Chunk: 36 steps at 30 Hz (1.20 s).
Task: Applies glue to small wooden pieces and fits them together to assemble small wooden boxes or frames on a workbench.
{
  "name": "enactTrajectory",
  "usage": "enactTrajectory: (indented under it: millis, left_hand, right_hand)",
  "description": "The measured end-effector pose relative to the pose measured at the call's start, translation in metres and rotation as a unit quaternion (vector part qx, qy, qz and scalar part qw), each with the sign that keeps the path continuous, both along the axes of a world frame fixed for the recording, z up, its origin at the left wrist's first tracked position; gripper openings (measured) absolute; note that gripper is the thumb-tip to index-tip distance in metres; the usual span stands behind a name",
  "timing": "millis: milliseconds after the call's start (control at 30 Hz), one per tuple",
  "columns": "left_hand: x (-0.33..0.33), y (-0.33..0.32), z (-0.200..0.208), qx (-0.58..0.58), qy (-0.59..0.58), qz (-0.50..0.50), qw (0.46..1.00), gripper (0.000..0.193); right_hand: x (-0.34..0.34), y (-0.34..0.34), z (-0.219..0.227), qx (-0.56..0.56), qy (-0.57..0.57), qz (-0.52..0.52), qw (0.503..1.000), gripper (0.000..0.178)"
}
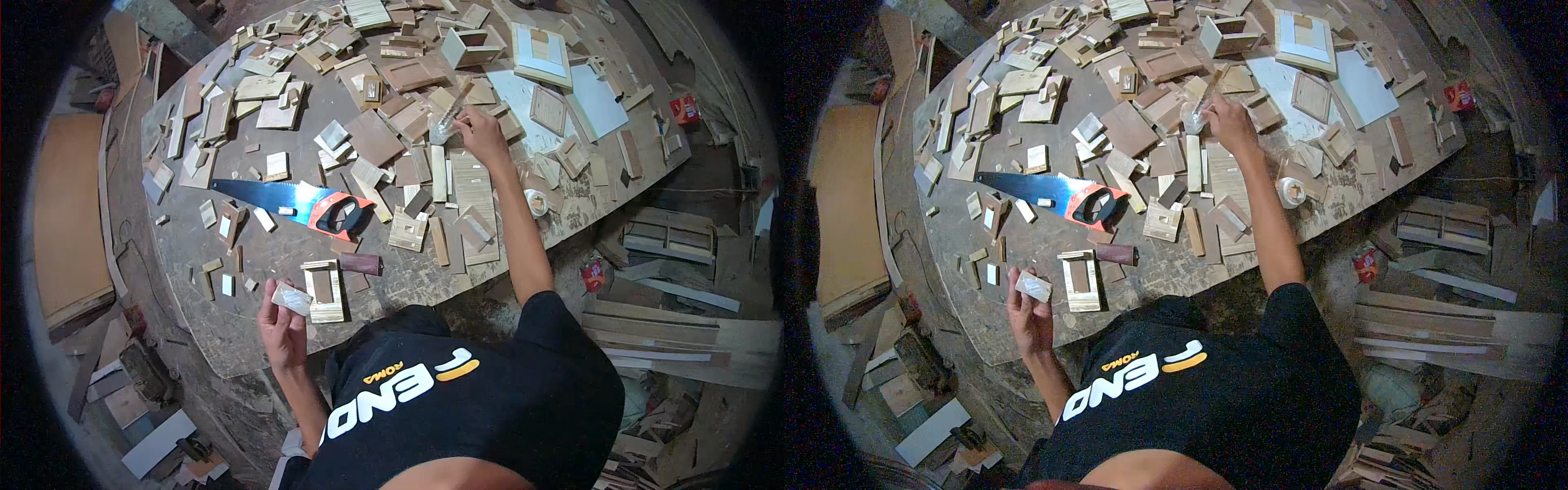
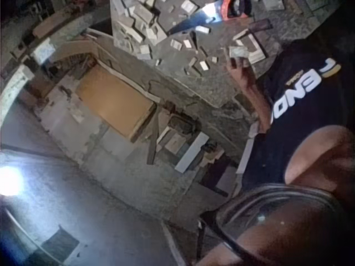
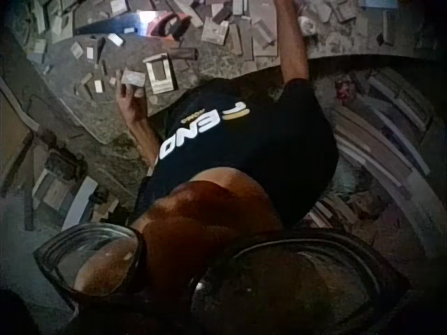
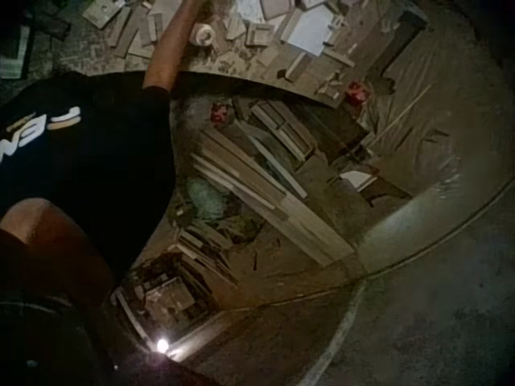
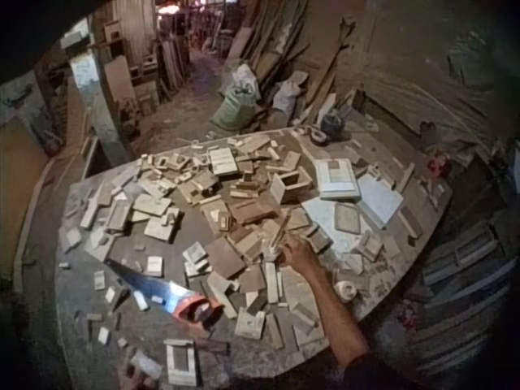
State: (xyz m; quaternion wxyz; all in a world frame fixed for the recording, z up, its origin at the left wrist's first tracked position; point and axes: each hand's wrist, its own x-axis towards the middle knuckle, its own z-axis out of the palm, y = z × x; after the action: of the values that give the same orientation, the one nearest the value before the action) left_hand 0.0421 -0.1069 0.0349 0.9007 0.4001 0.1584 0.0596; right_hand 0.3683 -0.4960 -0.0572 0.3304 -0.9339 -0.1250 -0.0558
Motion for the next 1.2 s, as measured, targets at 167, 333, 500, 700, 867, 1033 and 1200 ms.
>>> enactTrajectory:
  millis: [167, 333, 500, 700, 867, 1033, 1200]
  left_hand:
    - [0.001, 0.000, 0.000, -0.003, -0.002, 0.009, 1.000, 0.055]
    - [0.000, 0.001, -0.003, -0.013, 0.002, 0.009, 1.000, 0.054]
    - [0.001, 0.002, -0.003, -0.008, 0.004, 0.005, 1.000, 0.053]
    - [0.002, -0.001, -0.001, 0.003, 0.004, 0.004, 1.000, 0.052]
    - [0.003, -0.002, 0.000, 0.018, 0.016, 0.000, 1.000, 0.052]
    - [0.005, -0.002, 0.000, 0.046, 0.025, -0.006, 0.999, 0.051]
    - [0.004, 0.000, -0.007, 0.066, 0.013, -0.019, 0.998, 0.056]
  right_hand:
    - [0.000, -0.002, 0.005, 0.006, -0.035, -0.011, 0.999, 0.017]
    - [-0.001, 0.002, 0.013, -0.040, -0.043, 0.018, 0.998, 0.015]
    - [-0.004, 0.001, 0.018, 0.008, -0.029, 0.009, 1.000, 0.015]
    - [-0.003, -0.003, 0.014, 0.017, -0.075, -0.069, 0.995, 0.014]
    - [-0.004, -0.003, 0.013, -0.007, -0.071, -0.039, 0.997, 0.015]
    - [-0.009, 0.002, 0.022, -0.020, -0.066, -0.009, 0.998, 0.013]
    - [-0.009, 0.000, 0.017, -0.018, -0.085, -0.026, 0.996, 0.019]
